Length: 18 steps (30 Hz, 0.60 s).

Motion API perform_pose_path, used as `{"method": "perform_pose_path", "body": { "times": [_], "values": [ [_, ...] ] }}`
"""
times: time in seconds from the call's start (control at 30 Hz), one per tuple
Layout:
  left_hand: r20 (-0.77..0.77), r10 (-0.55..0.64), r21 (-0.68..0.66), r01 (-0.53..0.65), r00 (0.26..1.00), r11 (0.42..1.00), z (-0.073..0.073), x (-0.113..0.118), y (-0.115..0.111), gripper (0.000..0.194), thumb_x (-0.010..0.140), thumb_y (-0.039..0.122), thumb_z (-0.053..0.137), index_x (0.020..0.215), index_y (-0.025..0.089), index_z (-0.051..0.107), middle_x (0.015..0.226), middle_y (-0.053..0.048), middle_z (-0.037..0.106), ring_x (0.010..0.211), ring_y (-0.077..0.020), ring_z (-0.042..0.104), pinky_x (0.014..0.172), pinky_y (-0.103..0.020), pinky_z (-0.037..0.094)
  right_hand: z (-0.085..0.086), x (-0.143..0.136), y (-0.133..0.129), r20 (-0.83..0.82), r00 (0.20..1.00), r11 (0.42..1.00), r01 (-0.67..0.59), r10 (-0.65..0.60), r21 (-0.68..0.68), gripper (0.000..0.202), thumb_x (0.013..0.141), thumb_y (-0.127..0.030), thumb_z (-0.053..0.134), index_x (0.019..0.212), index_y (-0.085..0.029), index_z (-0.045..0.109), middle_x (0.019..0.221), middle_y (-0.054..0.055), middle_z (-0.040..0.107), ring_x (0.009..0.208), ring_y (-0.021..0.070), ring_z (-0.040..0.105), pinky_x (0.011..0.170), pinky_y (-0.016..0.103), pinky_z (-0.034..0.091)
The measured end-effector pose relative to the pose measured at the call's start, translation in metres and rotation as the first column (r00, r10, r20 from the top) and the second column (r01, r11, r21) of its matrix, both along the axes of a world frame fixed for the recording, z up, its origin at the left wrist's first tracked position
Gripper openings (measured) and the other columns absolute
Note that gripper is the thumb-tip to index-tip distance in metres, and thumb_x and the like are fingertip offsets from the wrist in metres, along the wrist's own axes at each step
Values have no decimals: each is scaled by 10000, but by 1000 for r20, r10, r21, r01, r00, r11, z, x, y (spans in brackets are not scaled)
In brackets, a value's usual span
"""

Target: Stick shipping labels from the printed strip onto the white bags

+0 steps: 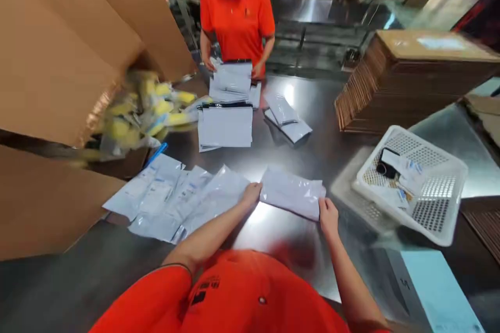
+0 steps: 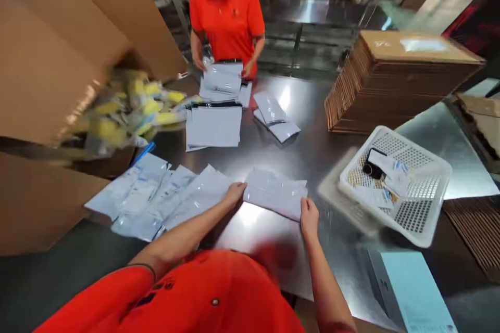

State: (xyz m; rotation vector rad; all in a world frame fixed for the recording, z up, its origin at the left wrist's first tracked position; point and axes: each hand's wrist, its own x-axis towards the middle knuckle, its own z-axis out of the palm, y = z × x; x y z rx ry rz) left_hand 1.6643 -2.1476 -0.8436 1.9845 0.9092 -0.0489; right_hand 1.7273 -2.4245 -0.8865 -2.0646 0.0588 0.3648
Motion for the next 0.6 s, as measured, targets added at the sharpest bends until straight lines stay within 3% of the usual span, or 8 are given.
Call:
{"method": "perform_pose_path", "body": {
  "times": [0.07,0.17,0.23,0.3,0.37,0.43,0.5,0.6],
  "values": [
    [-86,12,47,-8,996,999,-20,-22,-9,272,980,308,488,1078,106,641,1013,-101,687,933,-209,659,858,-406,538,-16,-2,1,-67,998,998,-12,7,-69,453,746,-676,361,631,-248,452,643,20,534,688,221,533,661,341,446],
    [-55,-40,170,48,998,984,-25,-38,-17,379,981,229,375,1287,93,552,1283,-187,606,1215,-255,554,1037,-439,433,-32,-11,-1,-105,995,990,-17,3,-141,478,754,-686,355,613,-235,426,609,8,498,652,180,474,630,298,401],
    [14,-199,242,190,980,952,-21,-41,-24,447,948,253,450,1376,136,498,1454,-162,489,1382,-253,403,1149,-430,316,-35,-15,-3,-106,994,985,-10,-9,-171,474,776,-668,346,618,-230,434,607,8,501,655,175,469,627,285,394],
    [35,-462,340,424,886,839,-23,-41,-32,489,904,296,550,1381,196,519,1506,-119,449,1453,-272,296,1208,-464,200,-35,-16,-5,-110,994,979,-2,-21,-204,452,794,-630,349,621,-226,452,606,16,513,650,180,477,619,285,394],
    [-35,-658,449,601,752,662,-32,-40,-39,501,890,329,586,1382,250,530,1520,-106,438,1466,-332,260,1200,-582,118,-32,-12,-8,-116,993,969,3,-32,-245,405,800,-581,396,639,-221,486,612,30,538,639,193,494,616,297,398],
    [-129,-716,523,660,686,539,-45,-38,-41,512,912,365,562,1413,276,501,1543,-114,401,1457,-397,253,1147,-696,80,-23,-5,-9,-103,993,957,22,-54,-288,335,802,-518,463,762,-200,562,713,69,611,701,227,545,664,322,421],
    [-167,-704,544,660,691,518,-56,-36,-41,528,923,402,549,1433,285,480,1556,-116,377,1446,-430,255,1112,-744,73,-7,6,-1,1,999,944,38,-40,-327,344,832,-450,486,989,-162,593,961,145,659,900,280,578,796,364,436],
    [-163,-699,558,649,697,517,-64,-33,-40,571,917,431,557,1455,276,445,1560,-133,366,1442,-438,261,1089,-775,57,20,26,45,229,921,901,-214,314,-377,376,931,-358,393,1161,-124,576,1194,199,603,1136,304,508,981,410,371]
  ]
}}
